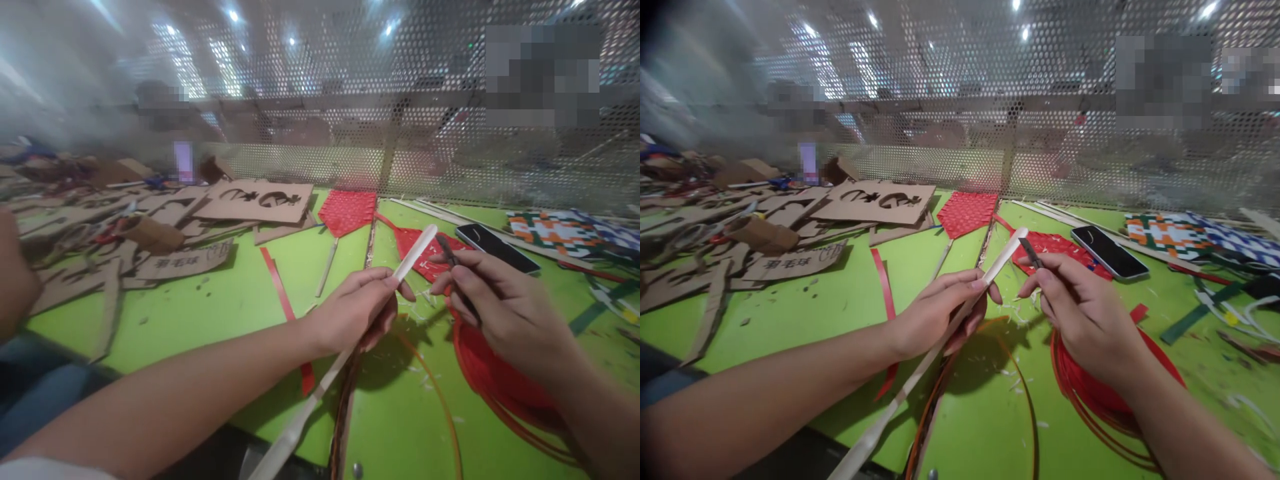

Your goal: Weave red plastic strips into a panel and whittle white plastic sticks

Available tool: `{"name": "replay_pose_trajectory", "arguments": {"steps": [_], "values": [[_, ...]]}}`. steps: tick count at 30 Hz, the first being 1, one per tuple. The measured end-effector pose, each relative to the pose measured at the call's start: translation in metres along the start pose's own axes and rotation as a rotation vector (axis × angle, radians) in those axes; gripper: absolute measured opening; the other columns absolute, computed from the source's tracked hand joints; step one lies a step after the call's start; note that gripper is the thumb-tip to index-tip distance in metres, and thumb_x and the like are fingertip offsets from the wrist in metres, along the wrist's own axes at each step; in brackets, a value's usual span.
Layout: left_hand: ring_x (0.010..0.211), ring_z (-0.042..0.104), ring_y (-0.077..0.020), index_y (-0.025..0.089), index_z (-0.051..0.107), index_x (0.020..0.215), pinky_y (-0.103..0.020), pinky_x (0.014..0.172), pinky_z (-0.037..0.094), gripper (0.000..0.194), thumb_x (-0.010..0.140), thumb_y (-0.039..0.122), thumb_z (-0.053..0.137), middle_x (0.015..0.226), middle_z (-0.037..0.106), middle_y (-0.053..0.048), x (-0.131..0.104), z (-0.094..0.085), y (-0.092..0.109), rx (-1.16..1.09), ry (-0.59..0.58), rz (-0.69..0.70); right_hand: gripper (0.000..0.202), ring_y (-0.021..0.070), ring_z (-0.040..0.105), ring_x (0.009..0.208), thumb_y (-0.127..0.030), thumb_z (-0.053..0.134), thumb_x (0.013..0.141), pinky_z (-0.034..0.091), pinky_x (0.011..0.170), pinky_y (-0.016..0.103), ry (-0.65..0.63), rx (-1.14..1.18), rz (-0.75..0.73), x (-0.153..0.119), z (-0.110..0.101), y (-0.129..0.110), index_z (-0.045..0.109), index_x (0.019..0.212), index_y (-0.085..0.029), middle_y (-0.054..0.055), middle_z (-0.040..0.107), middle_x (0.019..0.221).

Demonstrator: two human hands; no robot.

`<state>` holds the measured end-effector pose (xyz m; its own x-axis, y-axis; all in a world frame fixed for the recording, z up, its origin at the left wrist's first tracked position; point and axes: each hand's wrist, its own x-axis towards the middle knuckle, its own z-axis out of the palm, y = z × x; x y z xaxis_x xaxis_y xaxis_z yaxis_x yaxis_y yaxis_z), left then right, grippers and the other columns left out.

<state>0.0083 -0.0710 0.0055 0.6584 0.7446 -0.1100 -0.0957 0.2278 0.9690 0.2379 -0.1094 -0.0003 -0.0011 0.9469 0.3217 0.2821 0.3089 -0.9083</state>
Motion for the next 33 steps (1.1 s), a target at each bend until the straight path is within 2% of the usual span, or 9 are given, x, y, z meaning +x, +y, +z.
{"name": "replay_pose_trajectory", "arguments": {"steps": [3,5,10,16,18,22,26,30,33], "values": [[0.035,0.044,-0.0077,0.021,0.066,0.101,-0.017,0.031,0.035,0.019,0.103,0.025,0.048,0.062,0.055,0.007,0.002,-0.001,0.0,-0.035,0.023,0.019,0.027,0.0099,0.049,0.052,-0.05,0.063,0.106,0.044,0.047,0.026,-0.024,-0.075,0.008,0.0,-0.003,0.003,0.066,0.123,-0.03,0.001,0.075,0.091],[0.034,0.044,-0.0074,0.021,0.066,0.097,-0.017,0.03,0.035,0.019,0.103,0.024,0.048,0.061,0.054,0.007,0.002,-0.001,0.0,-0.053,0.027,0.022,0.028,0.0108,0.049,0.053,-0.05,0.063,0.106,0.046,0.048,0.027,-0.039,-0.105,0.011,0.0,-0.004,0.006,0.066,0.126,-0.03,0.001,0.076,0.093],[0.03,0.035,-0.006,0.019,0.058,0.076,-0.015,0.029,0.028,0.045,0.109,0.05,0.051,0.046,0.039,0.01,0.0,-0.001,0.0,-0.057,-0.028,0.013,0.026,0.0114,0.049,0.053,-0.049,0.06,0.108,0.044,0.047,0.026,-0.049,-0.113,-0.021,-0.001,-0.002,0.002,0.069,0.122,-0.03,0.001,0.075,0.091],[0.029,0.033,-0.0085,0.023,0.062,0.1,-0.015,0.029,0.031,0.039,0.111,0.056,0.044,0.045,0.045,0.011,-0.006,-0.001,0.001,-0.028,-0.134,0.041,0.021,0.0124,0.052,0.056,-0.041,0.054,0.111,0.041,0.051,0.026,-0.017,-0.266,-0.153,-0.004,0.001,-0.012,0.069,0.109,-0.027,-0.002,0.064,0.073],[0.03,0.036,-0.009,0.023,0.061,0.099,-0.016,0.028,0.031,0.041,0.111,0.058,0.042,0.047,0.048,0.01,-0.008,0.0,0.001,0.01,-0.161,0.021,0.019,0.0117,0.05,0.056,-0.038,0.052,0.112,0.04,0.052,0.025,-0.028,-0.29,-0.18,-0.004,0.001,-0.013,0.066,0.106,-0.027,-0.003,0.062,0.072],[0.032,0.033,-0.0088,0.023,0.054,0.085,-0.016,0.029,0.032,0.044,0.11,0.058,0.045,0.046,0.043,0.01,-0.012,0.002,0.002,-0.006,-0.215,-0.01,0.017,0.0114,0.052,0.06,-0.035,0.05,0.114,0.043,0.055,0.024,-0.056,-0.267,-0.207,-0.005,0.002,-0.015,0.065,0.111,-0.028,-0.004,0.059,0.071],[0.036,0.032,-0.0084,0.023,0.052,0.083,-0.016,0.031,0.031,0.043,0.111,0.055,0.047,0.05,0.042,0.009,-0.016,0.003,0.002,-0.055,-0.251,-0.021,0.019,0.0116,0.053,0.059,-0.04,0.053,0.113,0.044,0.054,0.024,-0.036,-0.189,-0.159,-0.008,0.002,-0.015,0.068,0.114,-0.029,-0.003,0.057,0.071],[0.036,0.031,-0.0073,0.022,0.051,0.08,-0.016,0.032,0.03,0.044,0.11,0.054,0.05,0.05,0.04,0.009,-0.017,0.004,0.002,-0.111,-0.27,-0.021,0.02,0.0161,0.062,0.067,-0.045,0.06,0.109,0.051,0.056,0.027,-0.028,-0.07,-0.071,-0.012,0.001,-0.009,0.069,0.119,-0.031,0.0,0.064,0.08],[0.036,0.03,-0.0067,0.022,0.05,0.079,-0.016,0.032,0.029,0.044,0.109,0.054,0.051,0.051,0.039,0.009,-0.017,0.005,0.002,-0.15,-0.281,-0.022,0.019,0.0183,0.066,0.073,-0.043,0.065,0.106,0.054,0.057,0.028,-0.012,-0.014,-0.046,-0.013,-0.001,-0.004,0.068,0.123,-0.035,0.002,0.071,0.091]]}}
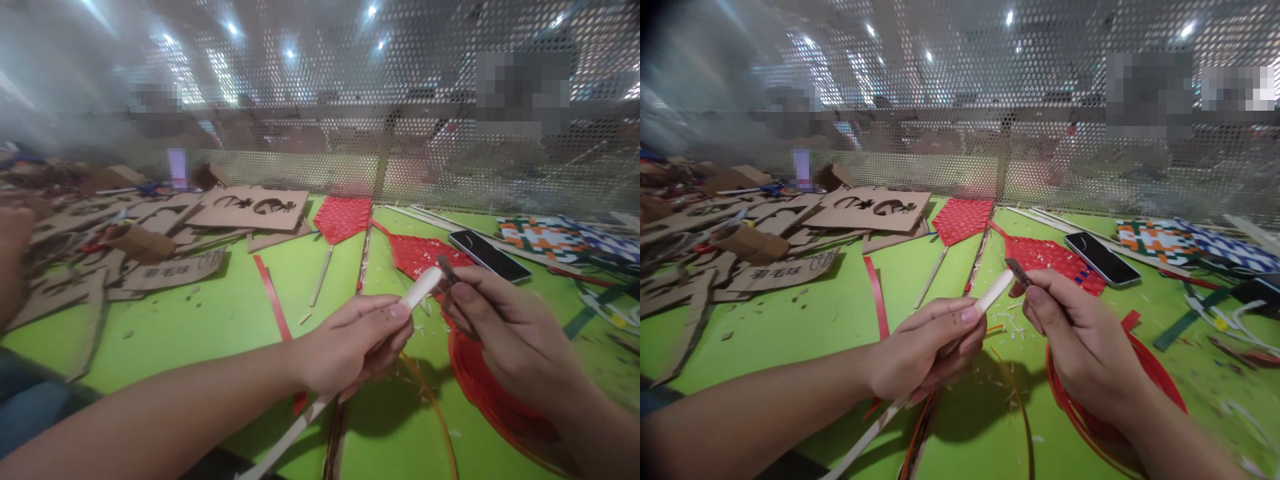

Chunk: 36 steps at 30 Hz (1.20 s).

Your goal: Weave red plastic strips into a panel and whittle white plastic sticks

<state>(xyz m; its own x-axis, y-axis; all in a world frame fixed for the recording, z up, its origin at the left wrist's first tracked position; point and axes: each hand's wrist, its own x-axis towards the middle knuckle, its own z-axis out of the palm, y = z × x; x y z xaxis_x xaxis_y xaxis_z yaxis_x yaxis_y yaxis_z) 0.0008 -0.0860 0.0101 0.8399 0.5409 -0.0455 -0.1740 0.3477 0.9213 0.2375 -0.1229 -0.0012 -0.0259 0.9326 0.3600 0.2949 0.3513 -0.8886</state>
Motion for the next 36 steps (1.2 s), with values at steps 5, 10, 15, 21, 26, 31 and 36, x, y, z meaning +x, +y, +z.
{"name": "replay_pose_trajectory", "arguments": {"steps": [5,10,15,21,26,31,36], "values": [[0.036,0.03,-0.0054,0.021,0.049,0.076,-0.016,0.035,0.028,0.046,0.11,0.052,0.051,0.051,0.039,0.009,-0.001,0.001,0.0,-0.006,-0.009,0.005,0.018,0.0188,0.068,0.074,-0.04,0.067,0.105,0.058,0.059,0.028,-0.008,0.005,0.02,-0.002,-0.005,0.004,0.069,0.124,-0.04,0.0,0.073,0.095],[0.038,0.032,-0.0042,0.02,0.047,0.072,-0.016,0.038,0.029,0.05,0.11,0.052,0.052,0.053,0.038,0.009,-0.001,0.003,-0.001,0.001,-0.015,0.052,0.024,0.0217,0.07,0.077,-0.041,0.068,0.104,0.06,0.061,0.031,-0.002,-0.023,0.028,-0.005,-0.009,0.007,0.069,0.128,-0.037,0.002,0.075,0.098],[0.039,0.032,-0.0048,0.021,0.046,0.071,-0.017,0.039,0.027,0.05,0.111,0.052,0.051,0.053,0.039,0.009,0.0,0.003,-0.003,0.032,0.007,0.08,0.021,0.0194,0.068,0.071,-0.047,0.065,0.105,0.058,0.058,0.028,-0.038,-0.075,-0.002,-0.001,-0.01,0.001,0.073,0.119,-0.033,0.003,0.074,0.092],[0.041,0.032,-0.005,0.021,0.046,0.071,-0.018,0.04,0.027,0.051,0.11,0.053,0.051,0.055,0.04,0.009,-0.002,0.003,-0.003,0.059,0.024,0.061,0.024,0.0207,0.068,0.073,-0.05,0.062,0.106,0.058,0.061,0.031,-0.093,-0.136,0.025,0.001,-0.013,-0.003,0.073,0.119,-0.034,0.003,0.072,0.091],[0.042,0.03,-0.0057,0.021,0.045,0.069,-0.02,0.041,0.026,0.053,0.11,0.055,0.05,0.054,0.039,0.008,-0.003,0.005,0.0,0.113,0.024,0.042,0.022,0.0193,0.065,0.072,-0.05,0.061,0.106,0.054,0.059,0.029,-0.085,-0.094,0.045,-0.002,-0.014,-0.005,0.072,0.119,-0.037,0.002,0.071,0.091],[0.043,0.032,-0.0052,0.021,0.045,0.07,-0.019,0.042,0.028,0.052,0.111,0.053,0.049,0.055,0.04,0.008,-0.004,0.008,0.0,0.112,0.039,0.056,0.021,0.0184,0.066,0.074,-0.049,0.061,0.107,0.051,0.057,0.027,-0.088,-0.11,0.024,-0.001,-0.012,-0.007,0.072,0.119,-0.036,0.002,0.073,0.094],[0.041,0.03,-0.0052,0.021,0.044,0.07,-0.019,0.042,0.027,0.052,0.111,0.053,0.05,0.053,0.039,0.009,-0.005,0.01,-0.003,0.071,0.067,0.065,0.025,0.0171,0.067,0.072,-0.051,0.06,0.107,0.055,0.062,0.027,-0.126,-0.139,0.031,0.003,-0.015,-0.006,0.074,0.115,-0.032,0.002,0.074,0.093]]}}
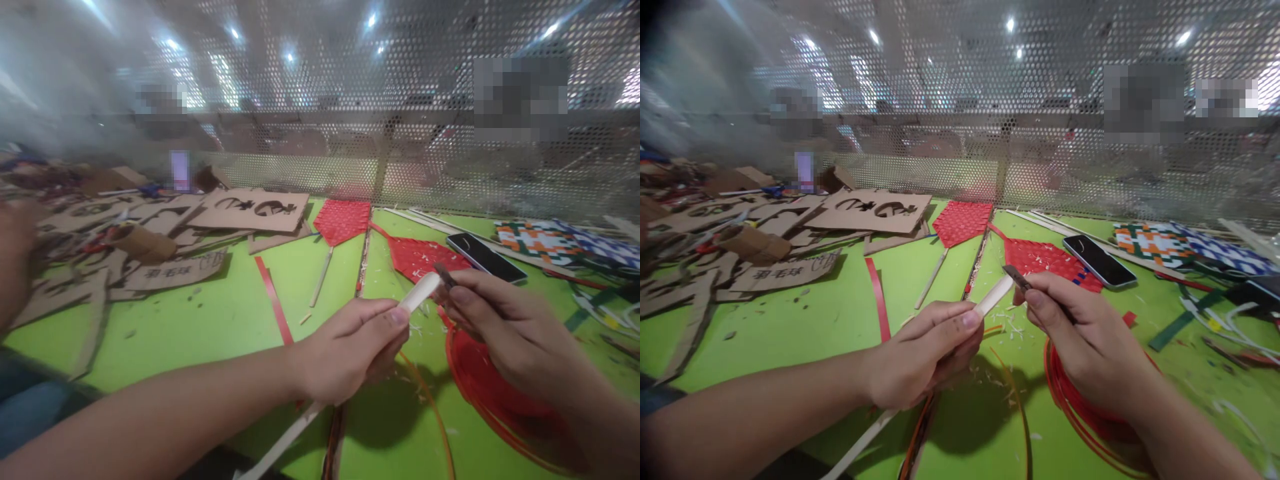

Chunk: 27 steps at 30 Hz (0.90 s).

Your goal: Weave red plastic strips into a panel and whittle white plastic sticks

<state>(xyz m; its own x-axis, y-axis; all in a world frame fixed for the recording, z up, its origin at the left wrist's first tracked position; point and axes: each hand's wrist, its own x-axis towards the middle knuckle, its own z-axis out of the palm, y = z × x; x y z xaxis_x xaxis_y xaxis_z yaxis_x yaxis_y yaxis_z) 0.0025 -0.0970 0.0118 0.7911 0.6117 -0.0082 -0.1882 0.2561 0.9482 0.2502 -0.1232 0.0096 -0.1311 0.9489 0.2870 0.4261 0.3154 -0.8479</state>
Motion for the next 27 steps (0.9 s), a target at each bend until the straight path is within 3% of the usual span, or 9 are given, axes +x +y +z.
{"name": "replay_pose_trajectory", "arguments": {"steps": [5,11,16,22,27], "values": [[0.041,0.029,-0.0056,0.021,0.045,0.071,-0.02,0.042,0.027,0.051,0.11,0.053,0.052,0.052,0.038,0.009,0.0014,0.0001,-0.0025,-0.037,0.013,-0.012,0.027,0.0187,0.069,0.074,-0.052,0.062,0.106,0.056,0.059,0.027,-0.004,0.015,0.007,0.0015,-0.0022,0.0029,0.074,0.12,-0.031,0.004,0.076,0.096],[0.042,0.029,-0.0051,0.021,0.044,0.071,-0.019,0.042,0.028,0.051,0.111,0.052,0.051,0.054,0.038,0.009,0.0025,0.0006,-0.0022,-0.032,-0.011,-0.043,0.024,0.0181,0.067,0.07,-0.051,0.061,0.107,0.057,0.059,0.026,-0.028,0.021,-0.006,0.0024,-0.0021,0.0007,0.076,0.115,-0.034,0.001,0.072,0.082],[0.042,0.029,-0.0042,0.021,0.043,0.07,-0.017,0.041,0.027,0.052,0.11,0.053,0.052,0.054,0.037,0.01,0.0018,0.0045,-0.0021,-0.064,-0.018,-0.037,0.026,0.0167,0.067,0.068,-0.052,0.062,0.106,0.057,0.059,0.027,-0.019,0.008,-0.005,0.0011,-0.0024,-0.002,0.077,0.116,-0.033,0.003,0.076,0.091],[0.04,0.03,-0.004,0.02,0.044,0.069,-0.016,0.042,0.028,0.052,0.111,0.05,0.05,0.05,0.037,0.009,0.0014,0.005,-0.0015,-0.088,-0.004,-0.008,0.026,0.0193,0.068,0.075,-0.051,0.059,0.107,0.055,0.058,0.026,-0.049,0.037,0.017,0.0025,-0.0033,0.0008,0.075,0.115,-0.033,0.002,0.069,0.08],[0.04,0.029,-0.004,0.02,0.045,0.07,-0.017,0.04,0.028,0.051,0.11,0.051,0.052,0.051,0.038,0.01,0.0027,0.0028,-0.0045,-0.067,0.021,-0.016,0.026,0.0184,0.069,0.079,-0.049,0.058,0.109,0.055,0.062,0.026,-0.065,-0.024,-0.012,0.0029,-0.0065,0.0022,0.074,0.113,-0.029,0.004,0.074,0.094]]}}
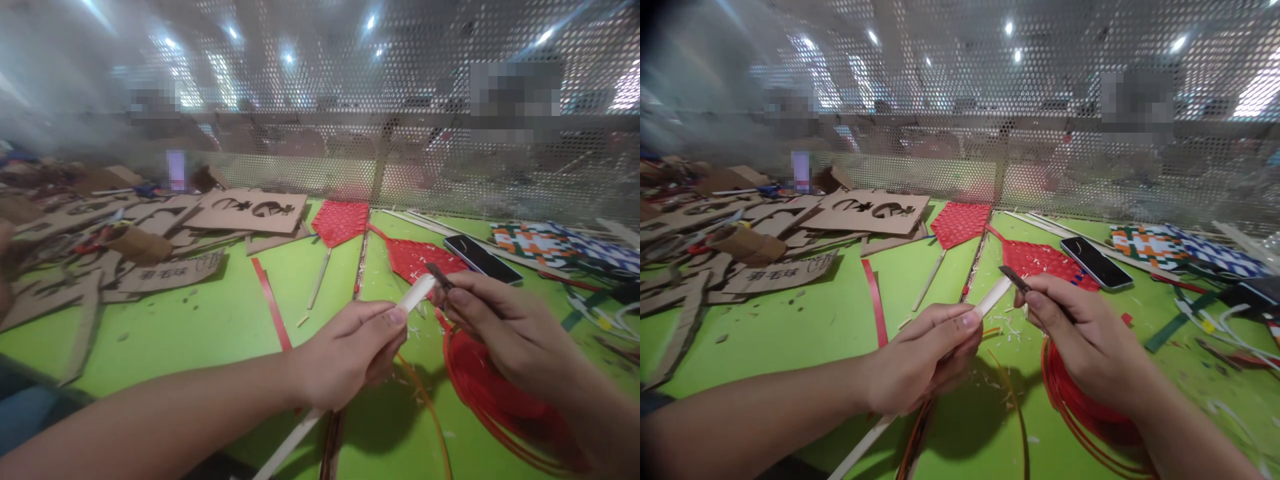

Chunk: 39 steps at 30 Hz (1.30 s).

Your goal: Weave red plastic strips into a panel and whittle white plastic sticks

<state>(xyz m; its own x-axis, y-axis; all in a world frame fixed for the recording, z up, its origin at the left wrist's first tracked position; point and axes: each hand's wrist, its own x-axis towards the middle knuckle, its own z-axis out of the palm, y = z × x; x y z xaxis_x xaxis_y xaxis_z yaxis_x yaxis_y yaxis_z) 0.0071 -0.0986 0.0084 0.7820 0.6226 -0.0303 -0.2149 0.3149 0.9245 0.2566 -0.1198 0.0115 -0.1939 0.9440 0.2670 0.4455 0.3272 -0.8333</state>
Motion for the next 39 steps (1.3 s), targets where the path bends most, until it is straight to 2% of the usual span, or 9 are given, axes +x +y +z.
{"name": "replay_pose_trajectory", "arguments": {"steps": [5,9,12,14,18,20,26,31,39], "values": [[0.036,0.029,-0.0051,0.021,0.047,0.072,-0.017,0.035,0.026,0.048,0.11,0.051,0.052,0.05,0.038,0.01,-0.001,-0.006,0.01,0.011,-0.009,0.1,0.028,0.0184,0.069,0.078,-0.049,0.056,0.109,0.054,0.06,0.025,-0.026,-0.039,-0.021,0.001,0.001,0.005,0.073,0.115,-0.028,0.004,0.075,0.094],[0.032,0.02,-0.0043,0.022,0.047,0.075,-0.016,0.033,0.022,0.042,0.111,0.043,0.05,0.048,0.034,0.013,-0.003,-0.011,0.025,-0.04,0.135,0.228,0.03,0.0166,0.065,0.071,-0.05,0.054,0.11,0.051,0.057,0.024,-0.018,-0.064,-0.026,0.005,0.007,0.009,0.073,0.113,-0.026,0.003,0.073,0.089],[0.038,0.031,-0.005,0.021,0.048,0.074,-0.015,0.037,0.027,0.047,0.112,0.048,0.048,0.051,0.04,0.01,-0.001,-0.011,0.022,0.096,0.064,0.206,0.028,0.0141,0.06,0.062,-0.046,0.051,0.112,0.049,0.054,0.023,0.102,-0.054,-0.069,0.005,0.01,0.006,0.07,0.12,-0.028,-0.001,0.066,0.078],[0.044,0.034,-0.0051,0.02,0.048,0.075,-0.016,0.042,0.028,0.049,0.112,0.051,0.048,0.054,0.04,0.009,0.0,-0.01,0.015,0.201,0.097,0.164,0.026,0.0124,0.061,0.062,-0.04,0.048,0.113,0.05,0.057,0.021,0.134,-0.146,-0.153,0.004,0.012,0.001,0.069,0.125,-0.03,-0.003,0.063,0.076],[0.053,0.037,-0.0069,0.02,0.052,0.08,-0.019,0.047,0.03,0.046,0.112,0.053,0.046,0.062,0.041,0.007,0.001,-0.005,0.006,0.427,0.209,0.148,0.027,0.0117,0.069,0.08,-0.03,0.048,0.113,0.054,0.071,0.019,0.082,-0.365,-0.349,0.002,0.019,-0.009,0.067,0.132,-0.033,-0.002,0.072,0.093],[0.054,0.038,-0.0078,0.02,0.055,0.083,-0.021,0.05,0.031,0.044,0.113,0.05,0.044,0.063,0.043,0.007,-0.001,-0.004,0.007,0.529,0.228,0.154,0.024,0.012,0.072,0.089,-0.026,0.05,0.112,0.055,0.078,0.018,0.066,-0.401,-0.404,0.003,0.024,-0.011,0.067,0.129,-0.029,-0.001,0.075,0.099],[0.059,0.043,-0.0093,0.02,0.058,0.088,-0.025,0.059,0.036,0.04,0.115,0.042,0.039,0.066,0.046,0.005,-0.003,-0.002,0.011,0.731,0.223,0.201,0.016,0.0112,0.073,0.085,-0.017,0.056,0.108,0.056,0.077,0.016,0.08,-0.397,-0.49,0.007,0.032,-0.014,0.071,0.112,-0.021,0.002,0.079,0.096],[0.06,0.04,-0.009,0.021,0.05,0.084,-0.025,0.06,0.036,0.04,0.115,0.043,0.038,0.069,0.045,0.006,-0.002,-0.002,0.011,0.662,0.198,0.208,0.017,0.0127,0.075,0.086,-0.012,0.057,0.106,0.058,0.077,0.018,0.121,-0.407,-0.505,0.005,0.034,-0.015,0.071,0.113,-0.02,0.003,0.08,0.096],[0.055,0.036,-0.008,0.021,0.046,0.079,-0.023,0.054,0.032,0.044,0.114,0.048,0.044,0.064,0.038,0.008,0.003,-0.002,0.005,0.361,0.183,0.13,0.018,0.0156,0.077,0.083,-0.017,0.059,0.107,0.059,0.071,0.022,0.199,-0.51,-0.56,0.005,0.032,-0.008,0.073,0.119,-0.017,0.007,0.081,0.098]]}}
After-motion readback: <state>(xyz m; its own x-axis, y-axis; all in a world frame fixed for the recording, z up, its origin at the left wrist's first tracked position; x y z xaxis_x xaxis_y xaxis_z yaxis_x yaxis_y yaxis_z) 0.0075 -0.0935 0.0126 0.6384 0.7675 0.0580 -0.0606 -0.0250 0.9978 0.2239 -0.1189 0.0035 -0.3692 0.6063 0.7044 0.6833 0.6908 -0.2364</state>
